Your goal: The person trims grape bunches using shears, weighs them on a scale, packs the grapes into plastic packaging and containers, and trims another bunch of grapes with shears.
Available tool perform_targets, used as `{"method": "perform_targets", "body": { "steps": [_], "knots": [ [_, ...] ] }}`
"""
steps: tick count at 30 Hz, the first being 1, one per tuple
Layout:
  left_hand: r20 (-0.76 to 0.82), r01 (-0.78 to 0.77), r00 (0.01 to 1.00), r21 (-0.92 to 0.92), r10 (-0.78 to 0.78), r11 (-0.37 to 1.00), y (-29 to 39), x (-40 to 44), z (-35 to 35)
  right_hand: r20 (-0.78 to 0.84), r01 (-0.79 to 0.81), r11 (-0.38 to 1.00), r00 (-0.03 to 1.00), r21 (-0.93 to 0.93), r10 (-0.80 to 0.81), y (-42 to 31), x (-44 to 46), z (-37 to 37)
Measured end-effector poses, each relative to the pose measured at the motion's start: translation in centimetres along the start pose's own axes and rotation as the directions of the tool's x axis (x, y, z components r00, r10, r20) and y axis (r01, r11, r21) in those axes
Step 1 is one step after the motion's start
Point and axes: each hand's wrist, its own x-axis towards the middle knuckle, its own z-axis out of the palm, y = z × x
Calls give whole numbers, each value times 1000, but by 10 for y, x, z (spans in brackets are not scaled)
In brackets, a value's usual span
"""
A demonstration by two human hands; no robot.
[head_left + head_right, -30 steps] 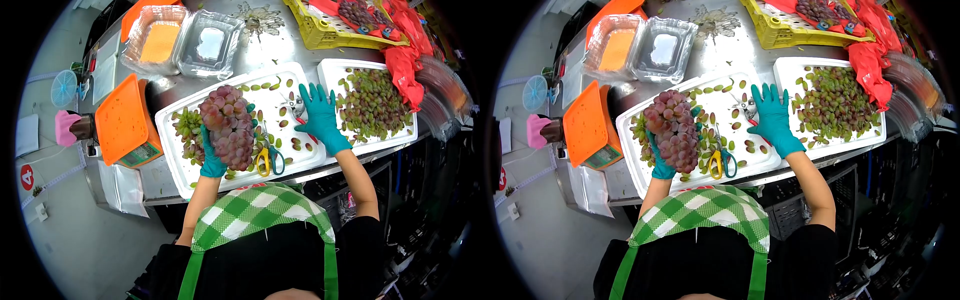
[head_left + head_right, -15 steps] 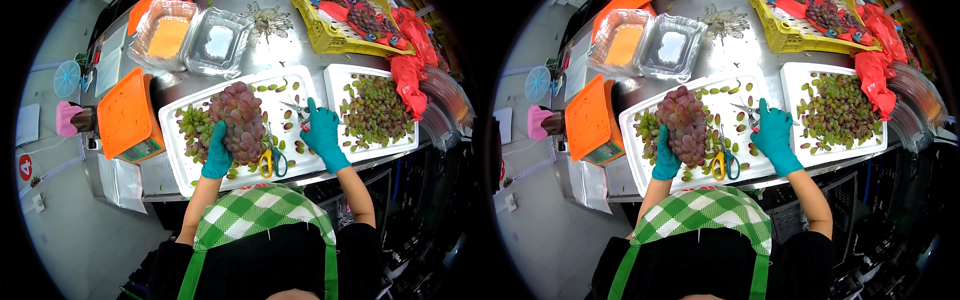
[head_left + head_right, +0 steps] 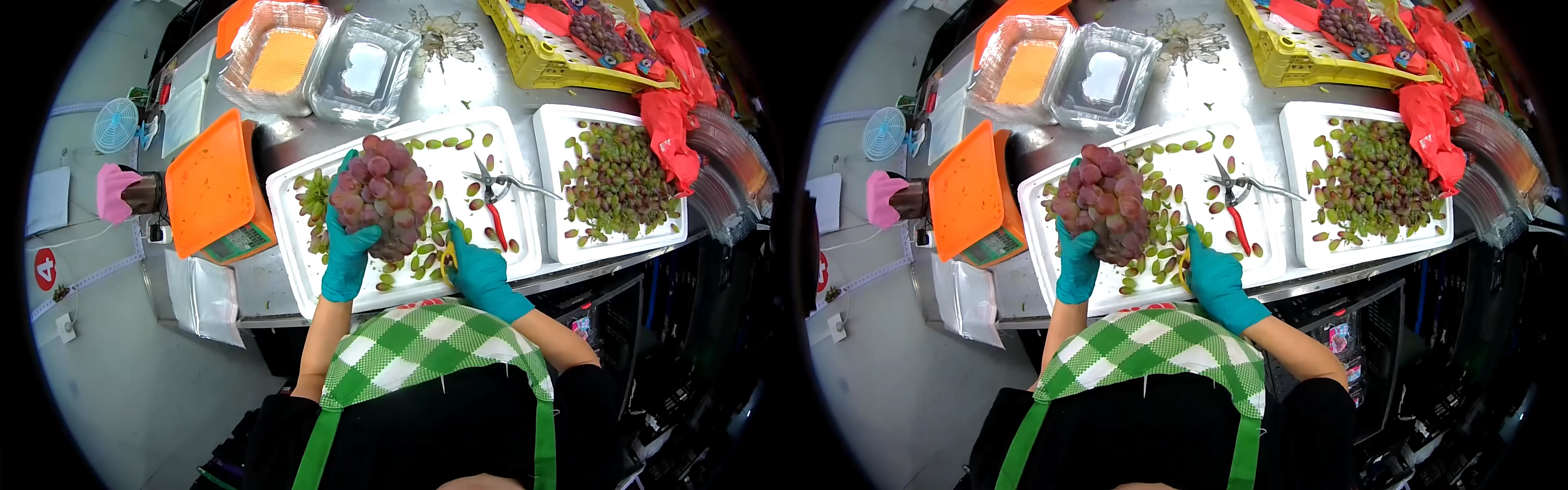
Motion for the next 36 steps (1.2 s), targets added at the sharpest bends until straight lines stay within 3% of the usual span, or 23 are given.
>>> {"method": "perform_targets", "body": {
  "steps": [2,3,5,7,8,10,11,12,14,15,18,19,22,24,25,26,28,31,34,36],
  "knots": [
    [38,24,999,15,-25,1000,1,0,-2,102,-67,994,993,91,58,3,-2,-12],
    [51,42,998,7,-42,999,4,-1,0,87,-72,954,995,291,49,14,-2,-12],
    [69,33,997,-3,-33,999,1,-3,-1,-28,-4,836,999,548,23,36,-12,-9],
    [50,78,996,-15,-77,997,-4,-6,-4,-112,31,740,992,672,61,41,-21,-21],
    [43,103,994,-22,-102,994,-7,-8,-5,-206,105,671,976,734,72,39,-26,-30],
    [61,138,989,-25,-136,990,-12,-8,-2,-161,123,365,984,923,76,24,-33,-63],
    [72,157,985,-24,-155,987,-13,-7,-1,-296,276,252,954,927,42,13,-35,-75],
    [78,147,986,-3,-146,989,-16,-8,1,-395,357,429,919,829,-2,5,-37,-88],
    [91,125,988,41,-128,991,-22,-8,7,-455,447,659,873,605,-176,-6,-35,-104],
    [112,134,984,52,-139,990,-24,-9,8,-581,585,678,765,445,-279,-13,-27,-106],
    [149,147,976,96,-161,984,-30,-11,6,-538,527,849,723,26,-432,-32,-18,-118],
    [147,145,976,114,-161,983,-32,-12,5,-518,504,864,738,-4,-432,-30,-10,-113],
    [157,152,972,134,-173,979,-33,-11,3,-495,572,790,764,223,-414,-30,-5,-115],
    [159,180,968,103,-195,978,-29,-11,4,-453,474,753,852,456,-261,-24,2,-111],
    [159,196,965,91,-209,976,-28,-12,4,-268,299,622,952,724,-146,-22,2,-116],
    [160,213,962,78,-223,974,-28,-12,4,-187,219,357,975,908,-124,-21,0,-127],
    [145,234,960,39,-237,971,-25,-11,6,-296,293,262,955,920,-27,-12,4,-130],
    [175,220,959,28,-222,975,-29,-6,0,-541,436,693,837,574,-78,-6,4,-133],
    [237,175,953,70,-187,982,-28,-1,1,-565,564,665,786,488,-251,-9,6,-133],
    [218,231,944,100,-248,968,-36,-2,-7,-503,631,685,752,364,-425,-18,7,-143]
  ]
}}
